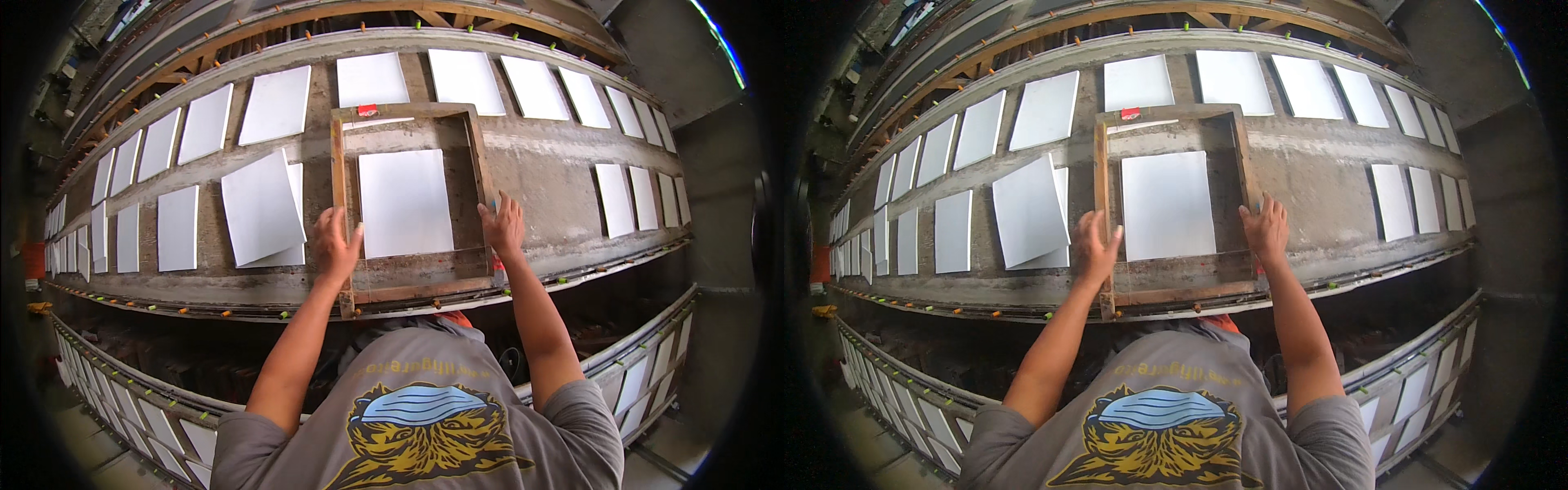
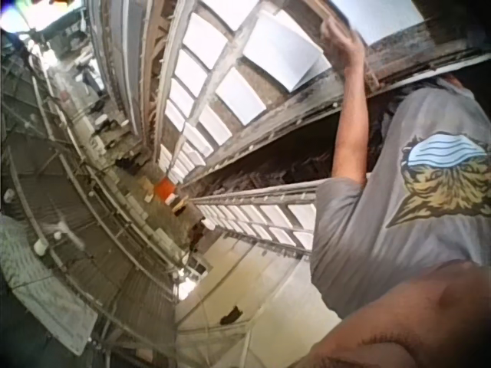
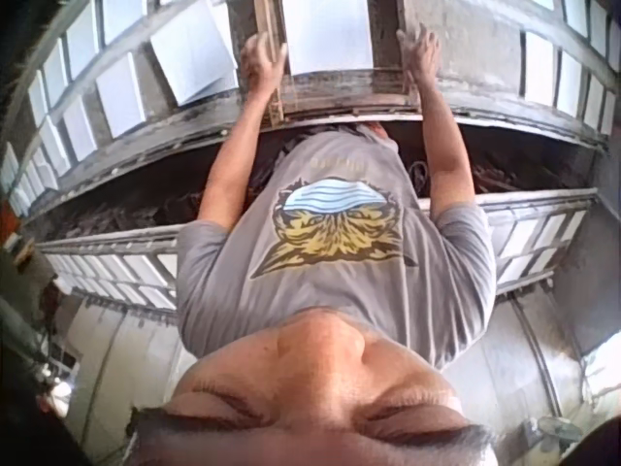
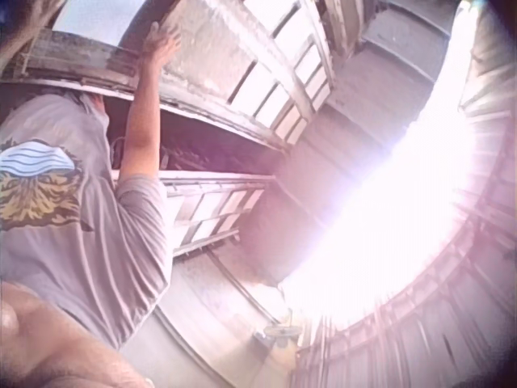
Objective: The person repeatedly picks up white rectangular panels and places them into a wooden frame on a curved conveyor. The person aligns each panel within the frame, presses it down, then removes the frame and repeats the process with additional panels.
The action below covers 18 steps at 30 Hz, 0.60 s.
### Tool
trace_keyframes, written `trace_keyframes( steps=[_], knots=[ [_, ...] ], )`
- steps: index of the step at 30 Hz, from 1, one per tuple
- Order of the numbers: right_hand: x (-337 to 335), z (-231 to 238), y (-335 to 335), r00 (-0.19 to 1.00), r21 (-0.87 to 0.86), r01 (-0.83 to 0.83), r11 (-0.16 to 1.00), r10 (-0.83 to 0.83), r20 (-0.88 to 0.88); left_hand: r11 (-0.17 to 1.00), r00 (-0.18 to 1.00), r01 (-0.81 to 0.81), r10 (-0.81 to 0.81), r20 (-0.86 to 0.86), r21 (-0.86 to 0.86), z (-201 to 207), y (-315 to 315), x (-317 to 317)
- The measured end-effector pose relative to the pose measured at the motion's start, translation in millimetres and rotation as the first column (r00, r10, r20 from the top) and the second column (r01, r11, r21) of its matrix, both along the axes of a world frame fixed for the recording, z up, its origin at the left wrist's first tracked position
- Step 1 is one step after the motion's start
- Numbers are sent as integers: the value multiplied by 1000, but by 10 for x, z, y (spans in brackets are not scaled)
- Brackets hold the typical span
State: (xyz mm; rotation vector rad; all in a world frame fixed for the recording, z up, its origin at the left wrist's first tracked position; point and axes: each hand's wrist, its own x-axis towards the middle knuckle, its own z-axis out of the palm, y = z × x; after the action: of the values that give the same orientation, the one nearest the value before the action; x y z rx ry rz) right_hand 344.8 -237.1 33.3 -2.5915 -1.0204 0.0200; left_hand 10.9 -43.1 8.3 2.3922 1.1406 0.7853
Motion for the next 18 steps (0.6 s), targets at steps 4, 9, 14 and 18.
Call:
trace_keyframes(
  steps=[4, 9, 14, 18],
  knots=[
    [45, -191, -189, 988, -54, 103, 993, -109, -111, 903, 980, -181, 198, 2, -389, -230, -38, -202],
    [-131, -87, -230, 972, -160, 110, 981, -140, -190, 864, 979, -195, 199, -41, -464, -355, -52, -215],
    [-137, -173, -264, 978, -222, 92, 971, -130, -161, 857, 974, -220, 169, -150, -467, -339, -97, -195],
    [-124, -143, -211, 986, -230, 56, 972, -89, -139, 845, 965, -255, 190, -181, -470, -313, -84, -200]
  ],
)
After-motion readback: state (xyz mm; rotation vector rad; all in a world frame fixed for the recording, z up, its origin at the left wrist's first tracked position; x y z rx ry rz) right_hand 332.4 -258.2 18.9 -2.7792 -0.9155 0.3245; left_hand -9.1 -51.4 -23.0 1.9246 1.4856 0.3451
